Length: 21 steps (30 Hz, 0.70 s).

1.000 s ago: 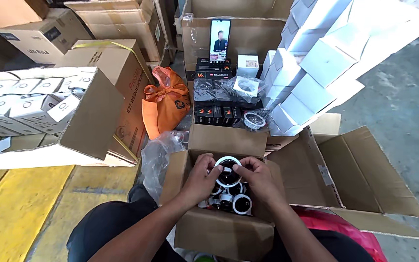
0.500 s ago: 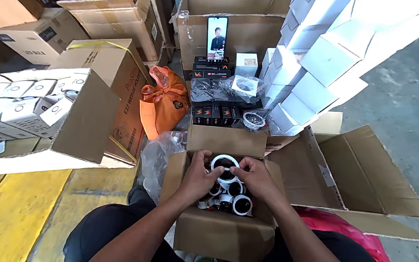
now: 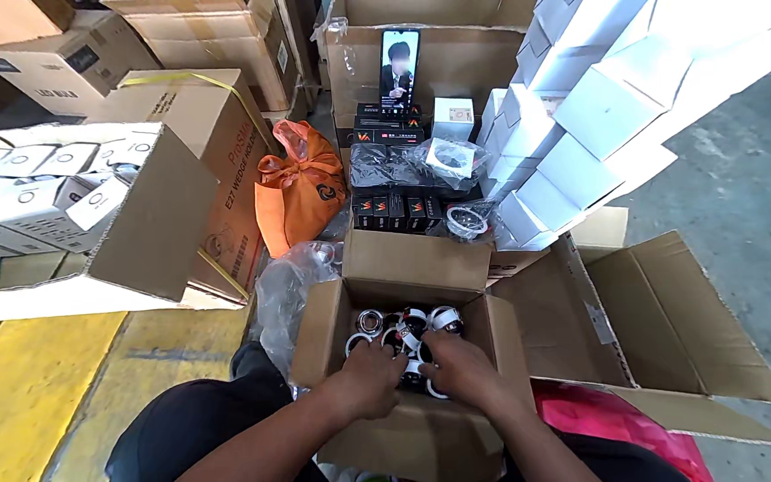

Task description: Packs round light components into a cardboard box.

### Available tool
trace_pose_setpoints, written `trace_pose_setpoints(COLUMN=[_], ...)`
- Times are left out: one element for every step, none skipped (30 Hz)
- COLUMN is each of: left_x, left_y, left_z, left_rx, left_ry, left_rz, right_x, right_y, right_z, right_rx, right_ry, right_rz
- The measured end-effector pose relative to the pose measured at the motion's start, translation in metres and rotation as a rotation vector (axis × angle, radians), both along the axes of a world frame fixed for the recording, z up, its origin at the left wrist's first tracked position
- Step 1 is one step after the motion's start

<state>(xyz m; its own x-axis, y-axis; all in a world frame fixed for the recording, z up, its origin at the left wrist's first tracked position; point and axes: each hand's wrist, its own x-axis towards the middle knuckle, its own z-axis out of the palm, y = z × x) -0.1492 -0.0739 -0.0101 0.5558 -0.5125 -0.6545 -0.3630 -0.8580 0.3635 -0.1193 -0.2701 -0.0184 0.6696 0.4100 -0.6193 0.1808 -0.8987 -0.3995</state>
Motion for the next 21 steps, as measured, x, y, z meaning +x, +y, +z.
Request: trace_pose_setpoints(left_x=[0.0,0.001,0.001,0.001,0.001,0.001,0.0,-0.001,-0.002,-0.002,-0.003,-0.002,-0.001,0.0,0.001,0.001,0.0,-0.002,-0.004,-0.006,-0.006], left_y=[0.0,0.001,0.002,0.002,0.003,0.003,0.002,0.002,0.002,0.003,0.006,0.01,0.014,0.017,0.016,0.015,0.012,0.01,0.009,0.007,0.005], left_z=[0.0,-0.001,-0.002,-0.003,-0.004,-0.004,-0.002,0.0,0.003,0.007,0.009,0.01,0.011,0.012,0.014,0.014,0.015,0.014,0.012,0.007,0.002], left_rx=[0.002,0.009,0.017,0.028,0.04,0.06,0.094,0.146,0.211,0.272,0.317,0.31,0.241,0.114,-0.016,-0.113,-0.16,-0.159,-0.114,-0.034,0.066], left_ry=[0.003,0.01,0.017,0.023,0.026,0.027,0.027,0.033,0.056,0.09,0.137,0.192,0.273,0.367,0.465,0.531,0.551,0.519,0.428,0.296,0.183], left_rz=[-0.002,-0.004,-0.003,-0.002,0.0,0.006,0.016,0.029,0.039,0.037,0.009,-0.025,-0.061,-0.094,-0.123,-0.138,-0.127,-0.082,-0.031,-0.015,-0.015], right_x=[-0.005,-0.011,-0.016,-0.02,-0.023,-0.025,-0.025,-0.024,-0.024,-0.022,-0.021,-0.02,-0.019,-0.018,-0.017,-0.016,-0.016,-0.016,-0.016,-0.016,-0.016], right_y=[0.006,0.012,0.016,0.018,0.02,0.022,0.024,0.024,0.025,0.024,0.024,0.023,0.023,0.022,0.022,0.022,0.023,0.023,0.023,0.024,0.024], right_z=[-0.002,-0.005,-0.008,-0.012,-0.014,-0.015,-0.015,-0.015,-0.014,-0.012,-0.011,-0.01,-0.01,-0.01,-0.009,-0.009,-0.008,-0.008,-0.008,-0.008,-0.009], right_rx=[-0.004,-0.008,-0.009,-0.006,-0.009,-0.018,-0.032,-0.044,-0.049,-0.047,-0.047,-0.049,-0.05,-0.05,-0.049,-0.046,-0.044,-0.045,-0.048,-0.052,-0.057], right_ry=[0.033,0.062,0.087,0.107,0.122,0.135,0.144,0.15,0.153,0.157,0.154,0.146,0.14,0.135,0.134,0.133,0.129,0.129,0.129,0.129,0.131], right_rz=[0.044,0.086,0.121,0.152,0.176,0.193,0.204,0.207,0.205,0.196,0.188,0.183,0.178,0.176,0.174,0.171,0.17,0.169,0.172,0.177,0.182])
